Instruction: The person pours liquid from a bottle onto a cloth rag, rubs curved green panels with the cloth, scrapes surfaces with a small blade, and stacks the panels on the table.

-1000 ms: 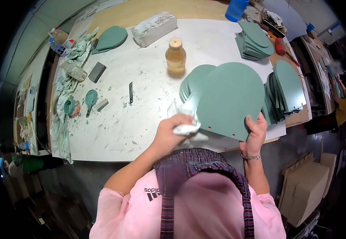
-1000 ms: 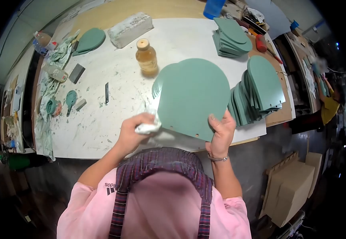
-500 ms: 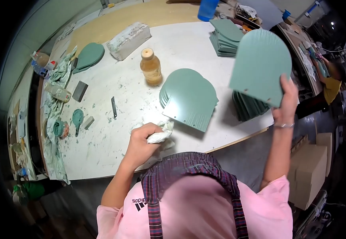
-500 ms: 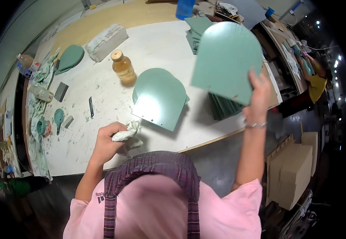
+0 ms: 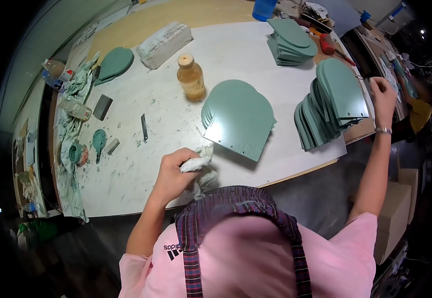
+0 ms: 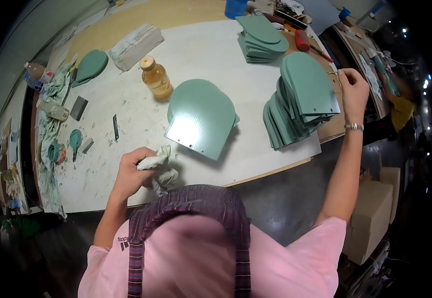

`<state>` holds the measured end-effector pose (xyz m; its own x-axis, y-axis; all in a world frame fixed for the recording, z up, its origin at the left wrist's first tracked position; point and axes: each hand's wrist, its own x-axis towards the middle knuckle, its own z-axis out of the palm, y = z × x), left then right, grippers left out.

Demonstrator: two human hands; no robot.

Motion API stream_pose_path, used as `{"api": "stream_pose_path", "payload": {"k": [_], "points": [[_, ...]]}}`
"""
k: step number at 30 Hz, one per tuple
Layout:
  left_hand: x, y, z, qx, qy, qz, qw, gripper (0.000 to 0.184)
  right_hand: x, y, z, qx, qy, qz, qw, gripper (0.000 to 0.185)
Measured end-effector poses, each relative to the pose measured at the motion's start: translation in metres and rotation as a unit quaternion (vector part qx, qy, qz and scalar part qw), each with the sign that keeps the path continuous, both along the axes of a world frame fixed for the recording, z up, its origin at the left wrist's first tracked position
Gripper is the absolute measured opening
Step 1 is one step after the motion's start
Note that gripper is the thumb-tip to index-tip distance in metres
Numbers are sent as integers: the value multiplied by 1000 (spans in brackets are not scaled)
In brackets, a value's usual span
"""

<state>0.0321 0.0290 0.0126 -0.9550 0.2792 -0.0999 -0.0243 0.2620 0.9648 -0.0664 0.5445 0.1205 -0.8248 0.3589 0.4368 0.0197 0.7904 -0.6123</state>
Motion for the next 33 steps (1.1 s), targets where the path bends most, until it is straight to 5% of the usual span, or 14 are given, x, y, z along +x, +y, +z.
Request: {"api": "stream_pose_path", "payload": {"k": [3,5,9,12,16,19,20,23,25,27,30,32,33], "points": [[-4,-5,6,-2,-3,53,999,15,41,-104,-5,-203,-11,157,967,19],[-9,-8,9,2,4,87,996,15,59,-154,-49,-260,-181,226,921,20],[-20,-16,10,87,22,164,982,17,83,-216,-153,-467,-387,135,784,30],[-23,-14,12,120,48,172,977,25,84,-235,-173,-610,-333,161,701,30],[-28,25,20,42,188,39,980,39,94,-262,-143,-664,-197,182,698,35],[-27,75,39,-136,375,-154,904,55,110,-280,-118,-656,-196,191,704,40],[-31,74,39,-136,376,-150,904,55,116,-284,-110,-685,-181,201,676,45],[-61,69,35,-238,458,-119,848,52,129,-270,-99,-524,-287,294,746,29],[-83,51,17,-215,430,-46,876,44,134,-271,-102,-526,-288,299,742,25],[-83,34,-1,-11,33,-35,999,33,136,-271,-108,-526,-289,309,738,21],[-74,2,-31,-13,89,83,992,34,136,-272,-116,-571,-281,282,717,23],[-63,-22,-41,198,-59,186,961,43,130,-271,-117,-645,-246,231,686,25],[-57,-25,-36,197,-60,188,960,43,122,-269,-113,-642,-226,220,699,26]]}}
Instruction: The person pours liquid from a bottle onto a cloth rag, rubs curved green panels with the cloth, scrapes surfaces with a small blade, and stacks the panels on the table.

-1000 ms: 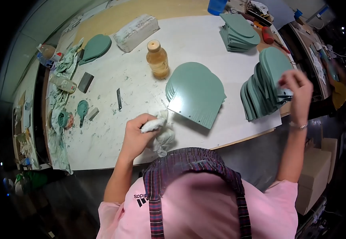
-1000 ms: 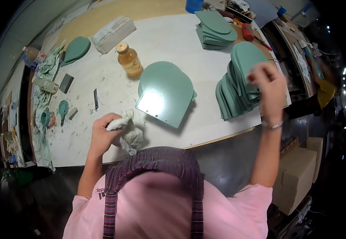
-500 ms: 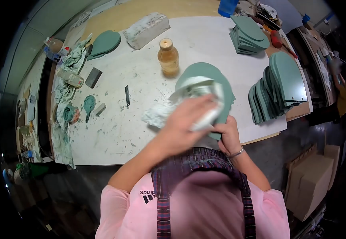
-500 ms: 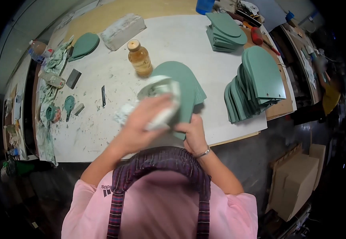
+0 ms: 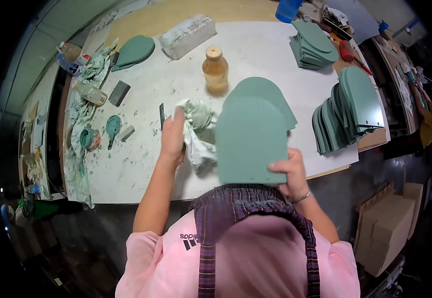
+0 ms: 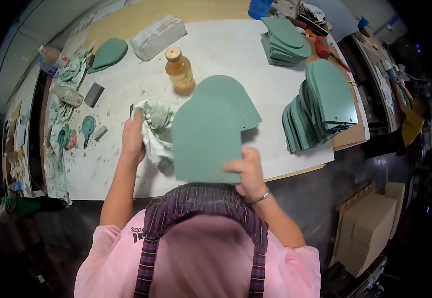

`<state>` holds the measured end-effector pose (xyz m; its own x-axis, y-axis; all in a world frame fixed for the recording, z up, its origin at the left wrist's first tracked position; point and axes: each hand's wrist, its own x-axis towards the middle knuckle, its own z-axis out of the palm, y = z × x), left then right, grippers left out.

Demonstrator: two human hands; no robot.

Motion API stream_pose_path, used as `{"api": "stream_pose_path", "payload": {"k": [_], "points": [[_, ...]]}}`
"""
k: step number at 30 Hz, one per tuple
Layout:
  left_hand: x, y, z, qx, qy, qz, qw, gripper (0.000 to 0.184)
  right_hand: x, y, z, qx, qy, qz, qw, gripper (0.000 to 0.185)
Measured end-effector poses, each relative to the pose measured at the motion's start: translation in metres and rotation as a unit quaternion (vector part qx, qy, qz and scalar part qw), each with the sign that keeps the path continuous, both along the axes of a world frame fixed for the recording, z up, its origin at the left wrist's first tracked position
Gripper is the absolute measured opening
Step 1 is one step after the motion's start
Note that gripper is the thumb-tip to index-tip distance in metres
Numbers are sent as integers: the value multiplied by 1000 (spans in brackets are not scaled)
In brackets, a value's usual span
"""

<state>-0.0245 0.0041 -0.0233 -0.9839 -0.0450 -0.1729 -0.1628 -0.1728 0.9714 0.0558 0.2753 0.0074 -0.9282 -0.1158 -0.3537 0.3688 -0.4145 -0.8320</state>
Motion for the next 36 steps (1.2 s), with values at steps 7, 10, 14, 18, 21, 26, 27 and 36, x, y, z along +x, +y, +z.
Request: {"api": "stream_pose_path", "payload": {"k": [7,10,14,18,21,26,27,36], "points": [[23,-16,7,317,-84,-31,944,58,-101,45,-9,132,36,21,990,22],[26,-12,14,342,-74,-29,936,59,-124,64,-15,268,42,70,960,22],[25,-10,7,307,-74,-25,949,59,-122,50,8,752,247,-16,611,30],[27,7,16,278,-61,-41,958,57,-109,-13,16,484,260,136,824,27],[30,16,34,227,-36,-90,969,55,-108,-51,0,304,200,240,900,20],[29,-12,21,50,-15,-53,997,50,-128,-43,-3,220,161,169,947,7],[29,-17,18,20,-16,-39,999,48,-132,-39,-1,191,159,172,953,7],[22,-19,13,264,-63,11,962,42,-134,-59,6,146,146,234,950,36]]}}
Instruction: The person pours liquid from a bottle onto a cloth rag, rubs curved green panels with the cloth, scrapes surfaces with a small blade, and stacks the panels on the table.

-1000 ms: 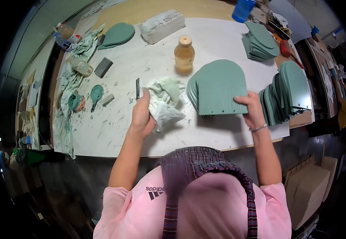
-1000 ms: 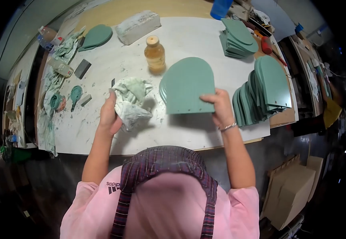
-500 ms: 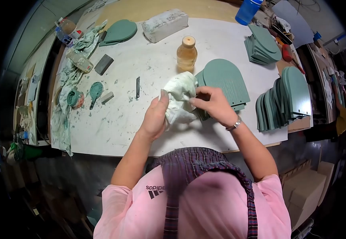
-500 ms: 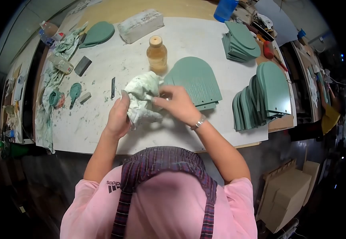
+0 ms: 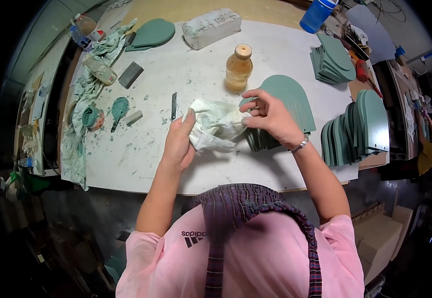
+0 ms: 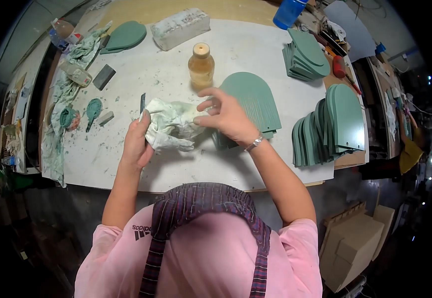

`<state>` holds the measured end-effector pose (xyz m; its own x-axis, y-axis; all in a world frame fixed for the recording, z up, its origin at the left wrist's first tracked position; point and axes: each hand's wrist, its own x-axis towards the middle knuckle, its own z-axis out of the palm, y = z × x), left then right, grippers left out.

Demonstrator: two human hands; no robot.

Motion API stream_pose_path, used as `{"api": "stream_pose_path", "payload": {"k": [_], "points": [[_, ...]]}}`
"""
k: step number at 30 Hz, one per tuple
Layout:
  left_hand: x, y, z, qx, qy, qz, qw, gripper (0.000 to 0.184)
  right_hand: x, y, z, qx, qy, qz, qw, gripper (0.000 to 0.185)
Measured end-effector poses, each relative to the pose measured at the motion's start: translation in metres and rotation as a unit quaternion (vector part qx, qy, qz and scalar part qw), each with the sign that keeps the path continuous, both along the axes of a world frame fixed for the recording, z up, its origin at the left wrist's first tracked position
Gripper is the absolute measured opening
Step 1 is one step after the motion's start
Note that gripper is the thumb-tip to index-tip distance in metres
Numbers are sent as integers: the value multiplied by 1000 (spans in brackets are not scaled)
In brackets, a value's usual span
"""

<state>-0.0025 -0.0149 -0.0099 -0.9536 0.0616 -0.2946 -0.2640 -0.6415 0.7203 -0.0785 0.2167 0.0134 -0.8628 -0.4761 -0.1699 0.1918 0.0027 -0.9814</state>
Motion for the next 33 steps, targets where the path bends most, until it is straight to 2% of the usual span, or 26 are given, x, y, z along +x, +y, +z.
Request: {"api": "stream_pose_path", "payload": {"k": [2,4,6,7,9,10,11,12,13,15,16,18,22,23,24,25,26,28,30,32,33], "points": [[0,-1,-1,13,-2,9,1000,39,-4,-4,-9,62,45,-8,997,51],[2,-5,-4,27,-5,22,999,38,-11,-7,-10,31,32,-18,999,52],[4,-15,-11,-156,20,2,988,32,-17,-6,-6,22,50,-26,998,48],[5,-20,-14,-154,19,4,988,32,-19,-9,-1,18,60,-22,998,45],[4,-28,-18,-251,3,11,968,31,-21,-11,4,20,55,-10,998,44],[4,-27,-18,-249,3,13,968,31,-21,-13,7,19,49,1,999,43],[4,-23,-15,-500,113,91,854,34,-22,-15,9,21,50,4,999,43],[4,-20,-14,-704,210,160,659,38,-23,-17,11,13,44,17,999,42],[3,-16,-14,-704,208,163,660,38,-24,-19,13,4,38,30,999,41],[0,-7,-15,-640,263,136,709,51,-24,-23,14,-3,31,27,999,41],[-3,-1,-14,-639,260,140,710,51,-23,-25,15,-13,24,20,999,40],[-10,10,-11,-700,310,107,634,62,-21,-28,16,-32,2,13,999,42],[-23,19,-34,-704,281,56,650,55,-17,-27,19,-91,-42,-7,995,44],[-24,18,-37,-586,231,-13,777,46,-18,-24,19,-89,-42,-7,995,44],[-25,17,-41,-446,173,-83,874,37,-21,-19,18,-93,-30,-2,995,42],[-27,14,-46,-430,161,-101,883,26,-23,-14,18,-96,-18,4,995,41],[-27,11,-51,-430,161,-101,883,26,-26,-11,17,-96,-18,3,995,41],[-23,7,-56,-254,121,-68,957,22,-33,-6,14,-39,19,-17,999,43],[-21,3,-50,-237,112,-26,965,19,-41,-11,10,5,64,-24,998,50],[-19,-4,-42,-221,106,18,969,16,-47,-24,6,74,59,-169,981,61],[-18,-8,-40,-165,85,47,981,16,-55,-31,1,96,63,-184,976,74]]}}
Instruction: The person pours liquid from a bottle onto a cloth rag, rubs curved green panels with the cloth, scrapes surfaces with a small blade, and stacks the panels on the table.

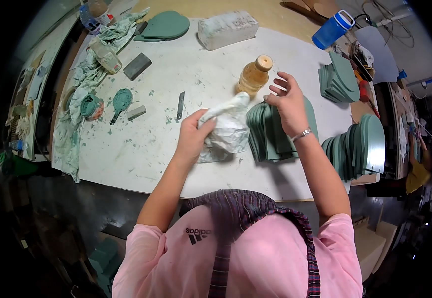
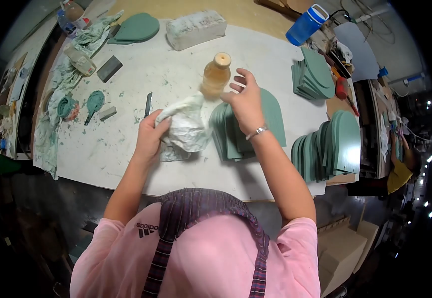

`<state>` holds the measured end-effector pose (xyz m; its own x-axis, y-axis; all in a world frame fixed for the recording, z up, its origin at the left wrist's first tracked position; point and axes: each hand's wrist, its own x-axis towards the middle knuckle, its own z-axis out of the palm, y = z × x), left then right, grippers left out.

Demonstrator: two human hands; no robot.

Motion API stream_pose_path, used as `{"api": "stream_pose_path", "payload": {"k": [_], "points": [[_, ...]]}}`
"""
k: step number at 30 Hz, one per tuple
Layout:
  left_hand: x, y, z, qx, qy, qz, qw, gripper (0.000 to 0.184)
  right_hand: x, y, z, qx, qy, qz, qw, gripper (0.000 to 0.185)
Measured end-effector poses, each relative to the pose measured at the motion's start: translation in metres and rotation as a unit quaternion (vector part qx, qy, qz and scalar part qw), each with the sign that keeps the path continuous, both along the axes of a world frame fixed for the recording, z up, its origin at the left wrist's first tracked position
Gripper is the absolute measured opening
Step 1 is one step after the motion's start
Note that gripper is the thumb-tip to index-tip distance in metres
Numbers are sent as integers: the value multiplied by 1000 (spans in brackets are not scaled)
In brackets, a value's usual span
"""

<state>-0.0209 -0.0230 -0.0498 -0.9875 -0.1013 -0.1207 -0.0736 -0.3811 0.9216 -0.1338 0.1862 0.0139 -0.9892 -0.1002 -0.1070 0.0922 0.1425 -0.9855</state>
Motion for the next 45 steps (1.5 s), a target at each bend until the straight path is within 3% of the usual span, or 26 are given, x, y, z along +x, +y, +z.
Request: {"api": "stream_pose_path", "payload": {"k": [3,7,12,15,17,18,20,21,24,30,34,36,45], "points": [[0,-9,13,98,-5,49,994,21,-14,-24,-12,-70,-47,-26,996,82],[-2,-19,22,113,21,105,988,26,-44,-40,-58,25,-2,-42,999,87],[-5,-23,18,142,-1,143,980,22,-61,-59,-65,152,78,-61,983,73],[-13,-23,3,139,-19,161,977,26,-70,-67,-52,233,117,24,965,63],[-19,-25,-5,122,-27,158,979,30,-67,-72,-47,355,246,62,900,55],[-20,-25,-7,107,-39,150,982,33,-62,-73,-41,354,246,67,900,55],[-23,-25,-7,101,-41,144,984,35,-51,-72,-23,422,377,182,804,50],[-25,-24,-6,94,-39,133,986,38,-47,-72,-17,424,376,182,803,50],[-29,-17,-3,113,-21,121,986,35,-40,-73,-4,511,429,262,697,47],[-24,-12,7,236,-19,67,969,33,-40,-71,-11,555,453,277,640,39],[-23,-14,-6,240,-20,63,968,36,-46,-66,-4,578,481,266,603,37],[-23,-15,-7,231,-12,61,971,35,-47,-64,5,598,486,264,581,21],[-24,-6,-2,190,-13,54,980,38,-56,-63,9,611,484,248,576,23]]}}
